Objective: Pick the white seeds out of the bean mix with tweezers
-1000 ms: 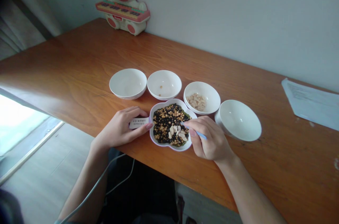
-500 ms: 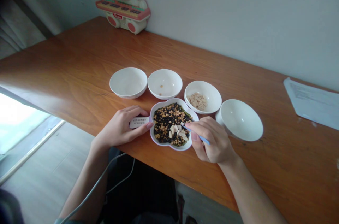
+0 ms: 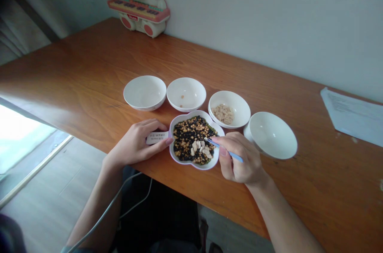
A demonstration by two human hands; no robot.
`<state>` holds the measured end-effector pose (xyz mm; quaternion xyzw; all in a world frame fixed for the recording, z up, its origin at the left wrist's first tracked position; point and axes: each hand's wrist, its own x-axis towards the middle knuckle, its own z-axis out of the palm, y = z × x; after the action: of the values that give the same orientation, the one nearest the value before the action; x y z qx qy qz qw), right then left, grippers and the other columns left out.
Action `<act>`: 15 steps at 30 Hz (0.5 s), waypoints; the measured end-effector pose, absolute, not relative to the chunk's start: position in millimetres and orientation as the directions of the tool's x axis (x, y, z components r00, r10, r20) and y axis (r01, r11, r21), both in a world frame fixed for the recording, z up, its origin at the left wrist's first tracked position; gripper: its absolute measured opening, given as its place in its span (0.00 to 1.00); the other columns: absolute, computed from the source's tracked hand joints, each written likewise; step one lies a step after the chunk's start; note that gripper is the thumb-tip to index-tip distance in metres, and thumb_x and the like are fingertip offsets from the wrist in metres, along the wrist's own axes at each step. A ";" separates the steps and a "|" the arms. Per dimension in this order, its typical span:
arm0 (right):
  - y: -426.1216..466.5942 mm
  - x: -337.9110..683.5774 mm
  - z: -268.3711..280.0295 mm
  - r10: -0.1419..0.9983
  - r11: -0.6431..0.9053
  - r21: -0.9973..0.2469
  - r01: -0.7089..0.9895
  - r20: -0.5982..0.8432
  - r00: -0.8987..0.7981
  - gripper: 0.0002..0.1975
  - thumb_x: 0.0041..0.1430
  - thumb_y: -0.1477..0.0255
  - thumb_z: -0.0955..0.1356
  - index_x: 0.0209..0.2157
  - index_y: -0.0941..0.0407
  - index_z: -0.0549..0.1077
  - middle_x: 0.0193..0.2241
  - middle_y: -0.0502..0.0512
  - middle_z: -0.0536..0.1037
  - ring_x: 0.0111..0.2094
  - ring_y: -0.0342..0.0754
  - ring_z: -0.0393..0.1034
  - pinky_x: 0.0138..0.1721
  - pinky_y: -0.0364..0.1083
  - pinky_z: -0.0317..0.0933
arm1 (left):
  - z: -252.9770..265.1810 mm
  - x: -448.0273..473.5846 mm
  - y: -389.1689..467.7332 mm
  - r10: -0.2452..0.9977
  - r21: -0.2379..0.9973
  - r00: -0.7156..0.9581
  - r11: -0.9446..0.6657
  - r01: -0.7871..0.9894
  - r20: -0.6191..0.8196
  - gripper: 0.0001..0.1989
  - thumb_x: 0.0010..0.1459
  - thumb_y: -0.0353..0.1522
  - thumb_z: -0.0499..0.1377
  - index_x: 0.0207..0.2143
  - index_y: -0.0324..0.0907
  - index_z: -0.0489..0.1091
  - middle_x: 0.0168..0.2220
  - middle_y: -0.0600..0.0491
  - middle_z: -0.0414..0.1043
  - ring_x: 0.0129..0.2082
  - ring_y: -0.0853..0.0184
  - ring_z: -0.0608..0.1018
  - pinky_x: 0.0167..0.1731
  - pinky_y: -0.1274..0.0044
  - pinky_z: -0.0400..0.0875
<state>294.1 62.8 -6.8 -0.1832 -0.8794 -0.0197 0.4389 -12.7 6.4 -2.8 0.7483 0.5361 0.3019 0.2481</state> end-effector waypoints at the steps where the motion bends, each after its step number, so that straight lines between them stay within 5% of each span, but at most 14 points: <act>1: 63.2 295.9 -7.3 0.308 0.928 -0.125 0.352 0.789 -0.531 0.22 0.62 0.82 0.67 0.57 0.57 0.73 0.38 0.58 0.85 0.32 0.51 0.78 0.31 0.51 0.75 | -2.8 -12.7 6.3 0.953 0.696 0.242 -0.300 0.652 0.184 0.15 0.70 0.46 0.61 0.41 0.43 0.75 0.38 0.51 0.81 0.36 0.64 0.81 0.39 0.73 0.72; 11: 72.0 311.2 -0.7 0.344 0.790 -0.137 0.597 0.905 -0.249 0.12 0.68 0.76 0.66 0.46 0.57 0.80 0.31 0.58 0.80 0.32 0.54 0.77 0.32 0.53 0.72 | -1.9 -12.9 6.0 0.953 0.704 0.243 -0.298 0.644 0.181 0.15 0.69 0.46 0.61 0.41 0.42 0.75 0.38 0.52 0.81 0.35 0.65 0.81 0.38 0.74 0.71; 15: 74.7 311.0 -4.4 0.357 0.763 -0.146 0.629 0.907 -0.223 0.13 0.69 0.76 0.65 0.51 0.54 0.76 0.32 0.57 0.80 0.33 0.53 0.76 0.34 0.53 0.71 | -0.9 -12.8 6.1 0.954 0.705 0.239 -0.297 0.644 0.183 0.15 0.69 0.45 0.62 0.40 0.42 0.76 0.38 0.52 0.81 0.35 0.65 0.81 0.38 0.74 0.71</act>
<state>311.0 74.7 -4.4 -0.3196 -0.7715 -0.1270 0.5353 -12.8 6.1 -0.9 0.7451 0.5361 0.3053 0.2536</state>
